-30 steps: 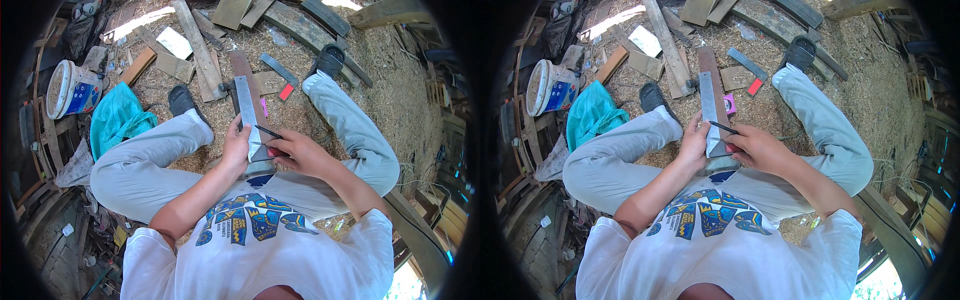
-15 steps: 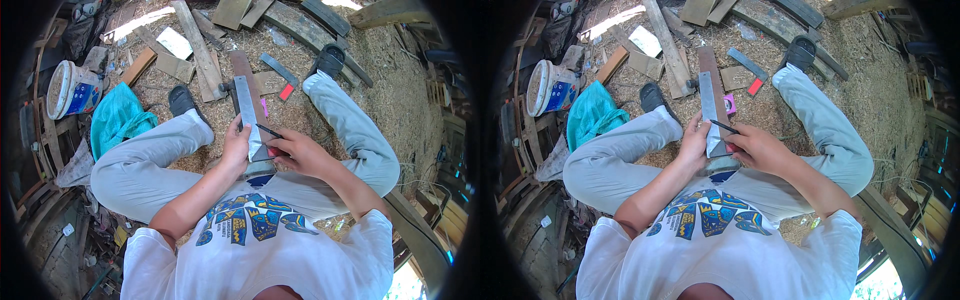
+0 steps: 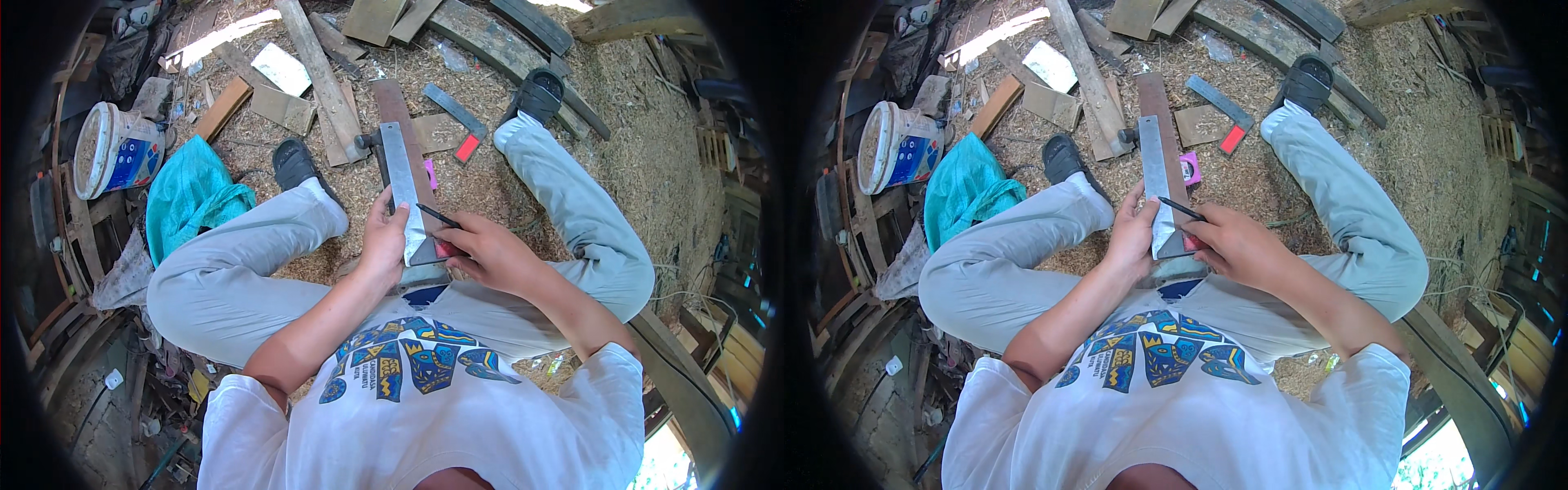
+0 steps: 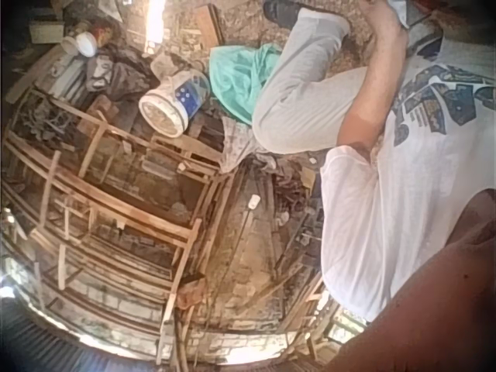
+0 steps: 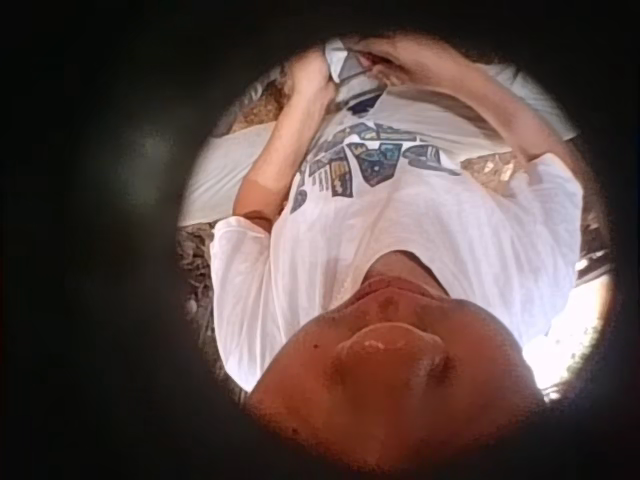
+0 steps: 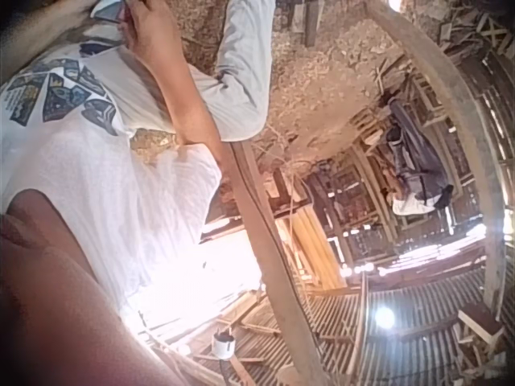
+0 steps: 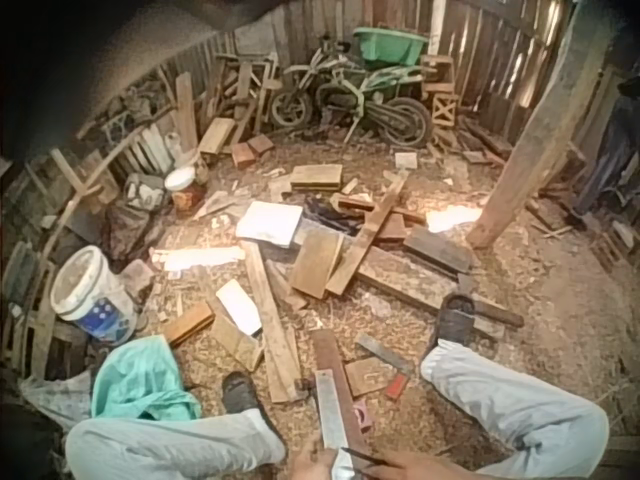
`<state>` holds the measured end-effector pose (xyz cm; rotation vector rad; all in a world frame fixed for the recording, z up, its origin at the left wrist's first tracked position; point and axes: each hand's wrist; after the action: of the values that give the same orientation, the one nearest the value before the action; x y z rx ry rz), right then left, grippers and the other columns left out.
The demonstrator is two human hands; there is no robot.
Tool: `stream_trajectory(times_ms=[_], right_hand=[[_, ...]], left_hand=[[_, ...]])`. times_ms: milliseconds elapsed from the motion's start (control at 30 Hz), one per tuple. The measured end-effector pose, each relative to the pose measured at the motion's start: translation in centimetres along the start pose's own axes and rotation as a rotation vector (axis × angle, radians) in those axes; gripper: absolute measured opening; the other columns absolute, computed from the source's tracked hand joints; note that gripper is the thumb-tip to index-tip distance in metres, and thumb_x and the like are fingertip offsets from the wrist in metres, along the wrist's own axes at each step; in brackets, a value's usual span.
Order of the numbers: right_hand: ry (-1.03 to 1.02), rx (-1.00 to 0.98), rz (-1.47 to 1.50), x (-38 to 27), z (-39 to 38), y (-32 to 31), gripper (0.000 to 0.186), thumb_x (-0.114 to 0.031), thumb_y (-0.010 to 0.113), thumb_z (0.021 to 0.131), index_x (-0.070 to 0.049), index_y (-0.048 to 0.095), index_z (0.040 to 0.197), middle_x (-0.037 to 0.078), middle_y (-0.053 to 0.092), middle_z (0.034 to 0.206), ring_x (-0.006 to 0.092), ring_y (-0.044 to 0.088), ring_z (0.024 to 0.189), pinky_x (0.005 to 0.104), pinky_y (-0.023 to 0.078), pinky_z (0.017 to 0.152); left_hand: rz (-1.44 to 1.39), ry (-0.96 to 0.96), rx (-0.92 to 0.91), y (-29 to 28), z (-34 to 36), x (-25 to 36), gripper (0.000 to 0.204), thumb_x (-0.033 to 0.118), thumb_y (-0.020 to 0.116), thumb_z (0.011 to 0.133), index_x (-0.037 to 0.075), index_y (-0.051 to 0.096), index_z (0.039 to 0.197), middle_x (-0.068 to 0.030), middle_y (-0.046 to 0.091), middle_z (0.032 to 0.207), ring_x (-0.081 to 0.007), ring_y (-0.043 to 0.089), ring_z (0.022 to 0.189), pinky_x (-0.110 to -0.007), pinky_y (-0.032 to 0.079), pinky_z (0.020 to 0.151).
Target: Measuring a wood plank with a tape measure and marking it for cutting using a square and a marker.
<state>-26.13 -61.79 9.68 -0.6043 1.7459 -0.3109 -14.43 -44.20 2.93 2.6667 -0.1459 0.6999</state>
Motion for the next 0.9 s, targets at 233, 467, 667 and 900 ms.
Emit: stream_trajectory(times_ms=[233, 467, 667, 900], right_hand=[[-0.007, -0.001, 0.018, -0.08, 0.0, -0.15, 0.045, -0.005, 0.079, 0.087, -0.001, 0.067, 0.13, 0.017, 0.065, 0.12, 0.0402, 0.066, 0.109, 0.0468, 0.055, 0.093], [0.026, -0.034, 0.032, -0.12, -0.14, -0.15, 0.045, -0.006, 0.078, 0.089, -0.001, 0.065, 0.132, 0.018, 0.062, 0.123, 0.0412, 0.066, 0.109, 0.0478, 0.055, 0.092], [0.059, -0.062, 0.02, -0.3, -0.12, -0.24, 0.045, -0.006, 0.078, 0.09, -0.001, 0.064, 0.132, 0.017, 0.061, 0.122, 0.0409, 0.066, 0.109, 0.0476, 0.055, 0.092], [0.075, -0.07, 0.016, -0.28, -0.1, -0.2, 0.045, -0.005, 0.078, 0.089, -0.001, 0.064, 0.131, 0.017, 0.061, 0.122, 0.0402, 0.066, 0.108, 0.0471, 0.055, 0.092]], left_hand=[[0.004, 0.004, -0.02, -0.1, 0.13, 0.03, 0.059, 0.009, 0.057, 0.11, 0.008, 0.034, 0.165, -0.0148, 0.07, 0.13, -0.0217, 0.074, 0.107, -0.039, 0.064, 0.089], [0.039, -0.007, -0.008, 0.04, 0.0, 0.31, 0.06, 0.011, 0.057, 0.111, 0.007, 0.033, 0.165, -0.0152, 0.07, 0.131, -0.0228, 0.074, 0.107, -0.04, 0.064, 0.09], [0.042, -0.003, -0.009, 0.06, -0.05, 0.25, 0.061, 0.011, 0.058, 0.111, 0.007, 0.032, 0.166, -0.0149, 0.07, 0.132, -0.0227, 0.074, 0.108, -0.04, 0.063, 0.09], [0.017, 0.01, -0.006, -0.05, 0.07, 0.0, 0.058, 0.008, 0.057, 0.11, 0.007, 0.035, 0.164, -0.0149, 0.071, 0.128, -0.0223, 0.074, 0.106, -0.039, 0.064, 0.088]])
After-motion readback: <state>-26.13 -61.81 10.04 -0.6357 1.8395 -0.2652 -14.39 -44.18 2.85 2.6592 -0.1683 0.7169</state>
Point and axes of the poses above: each hand's wrist, its own z-axis towards the middle knuckle, its own y-axis out of the palm, x = y × z
